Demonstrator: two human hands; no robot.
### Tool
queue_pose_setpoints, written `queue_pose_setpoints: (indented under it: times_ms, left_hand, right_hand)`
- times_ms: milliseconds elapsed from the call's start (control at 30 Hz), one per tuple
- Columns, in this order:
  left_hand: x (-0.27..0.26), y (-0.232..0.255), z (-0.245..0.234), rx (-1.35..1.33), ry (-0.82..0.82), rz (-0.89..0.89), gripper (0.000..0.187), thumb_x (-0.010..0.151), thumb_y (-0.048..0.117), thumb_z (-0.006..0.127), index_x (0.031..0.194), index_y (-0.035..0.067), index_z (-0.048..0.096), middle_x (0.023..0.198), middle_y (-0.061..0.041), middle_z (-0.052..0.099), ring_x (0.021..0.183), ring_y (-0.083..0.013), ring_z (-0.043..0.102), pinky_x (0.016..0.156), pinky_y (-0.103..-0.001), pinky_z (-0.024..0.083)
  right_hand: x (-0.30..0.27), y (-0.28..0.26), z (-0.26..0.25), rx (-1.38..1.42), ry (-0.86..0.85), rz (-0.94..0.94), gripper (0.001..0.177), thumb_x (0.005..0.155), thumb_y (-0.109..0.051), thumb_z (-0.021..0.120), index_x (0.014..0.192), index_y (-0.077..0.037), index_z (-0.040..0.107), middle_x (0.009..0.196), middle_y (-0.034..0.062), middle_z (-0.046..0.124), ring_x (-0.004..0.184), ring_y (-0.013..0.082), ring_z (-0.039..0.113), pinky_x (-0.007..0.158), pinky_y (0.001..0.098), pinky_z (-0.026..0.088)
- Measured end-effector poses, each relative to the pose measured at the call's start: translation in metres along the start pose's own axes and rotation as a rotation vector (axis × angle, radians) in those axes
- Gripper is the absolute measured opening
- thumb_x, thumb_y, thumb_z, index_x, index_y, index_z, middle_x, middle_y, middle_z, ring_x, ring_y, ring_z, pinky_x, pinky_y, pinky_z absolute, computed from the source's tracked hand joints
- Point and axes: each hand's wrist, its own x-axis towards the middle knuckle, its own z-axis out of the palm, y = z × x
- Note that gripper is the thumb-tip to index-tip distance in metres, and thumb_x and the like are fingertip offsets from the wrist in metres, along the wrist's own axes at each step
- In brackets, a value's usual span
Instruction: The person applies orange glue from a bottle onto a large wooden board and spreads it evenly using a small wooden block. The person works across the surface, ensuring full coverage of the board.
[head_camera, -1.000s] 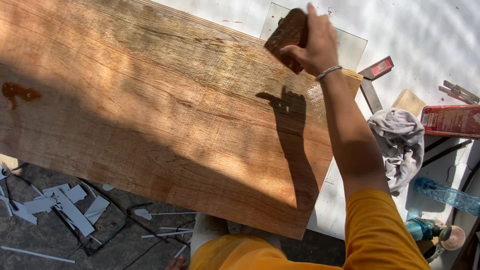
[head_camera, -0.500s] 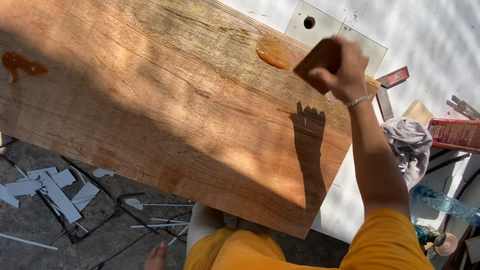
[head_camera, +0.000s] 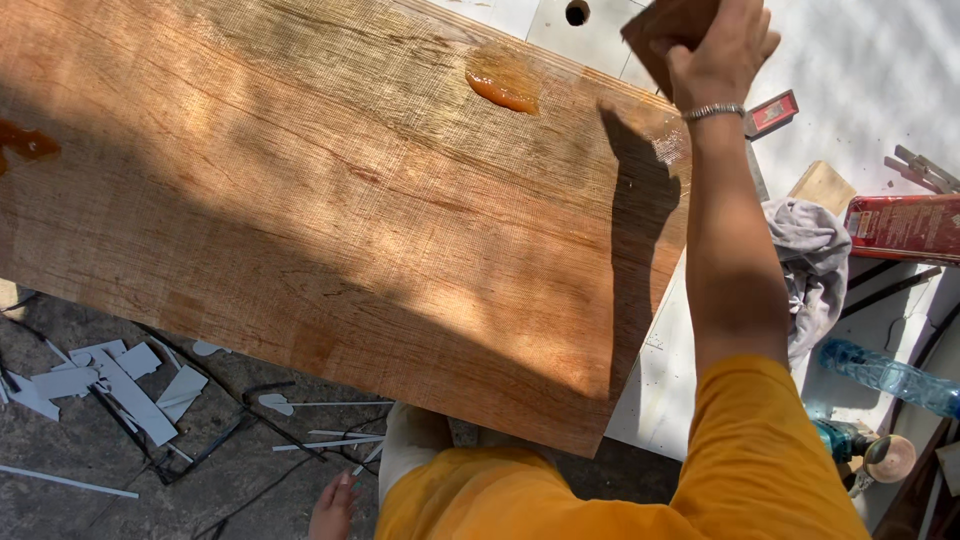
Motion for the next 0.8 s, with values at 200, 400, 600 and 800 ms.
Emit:
queue_pose_setpoints:
  times_ms: [200, 400, 600, 800]
  left_hand:
    - [0.007, -0.051, 0.022, -0.159, 0.160, 0.026, 0.056, 0.098, 0.039, 0.070, 0.137, 0.000, 0.065, 0.125, -0.017, 0.072, 0.114, -0.0302, 0.067, 0.098, -0.046, 0.050]
    - [0.010, -0.060, 0.036, 0.055, 0.081, -0.099, 0.055, 0.096, 0.044, 0.072, 0.131, 0.002, 0.073, 0.121, -0.018, 0.075, 0.110, -0.0340, 0.071, 0.093, -0.043, 0.053]
    - [-0.038, -0.010, 0.039, 0.040, 0.066, 0.030, 0.054, 0.101, 0.045, 0.063, 0.137, 0.006, 0.070, 0.130, -0.012, 0.074, 0.116, -0.0259, 0.069, 0.092, -0.041, 0.051]
    - [-0.014, -0.046, 0.039, -0.122, 0.012, 0.137, 0.047, 0.103, 0.036, 0.061, 0.136, 0.005, 0.071, 0.127, -0.012, 0.075, 0.112, -0.0273, 0.069, 0.083, -0.038, 0.048]
  right_hand:
    - [-0.199, 0.008, -0.076, 0.349, -0.575, -0.097, 0.074, 0.078, -0.061, 0.081, 0.131, -0.015, 0.057, 0.116, 0.0103, 0.060, 0.109, 0.0313, 0.054, 0.098, 0.0479, 0.033]
    - [-0.170, 0.059, -0.010, 0.218, -0.455, -0.147, 0.059, 0.083, -0.046, 0.078, 0.126, -0.012, 0.055, 0.109, 0.0117, 0.055, 0.097, 0.0327, 0.050, 0.085, 0.0464, 0.035]
    - [-0.020, 0.106, 0.049, -0.172, -0.080, -0.143, 0.067, 0.076, -0.042, 0.090, 0.123, -0.011, 0.053, 0.111, 0.0092, 0.056, 0.092, 0.0295, 0.048, 0.075, 0.0418, 0.035]
    - [-0.072, -0.001, -0.058, 0.385, -0.151, -0.172, 0.062, 0.078, -0.033, 0.086, 0.125, -0.006, 0.056, 0.112, 0.0137, 0.058, 0.099, 0.0326, 0.052, 0.084, 0.0456, 0.040]
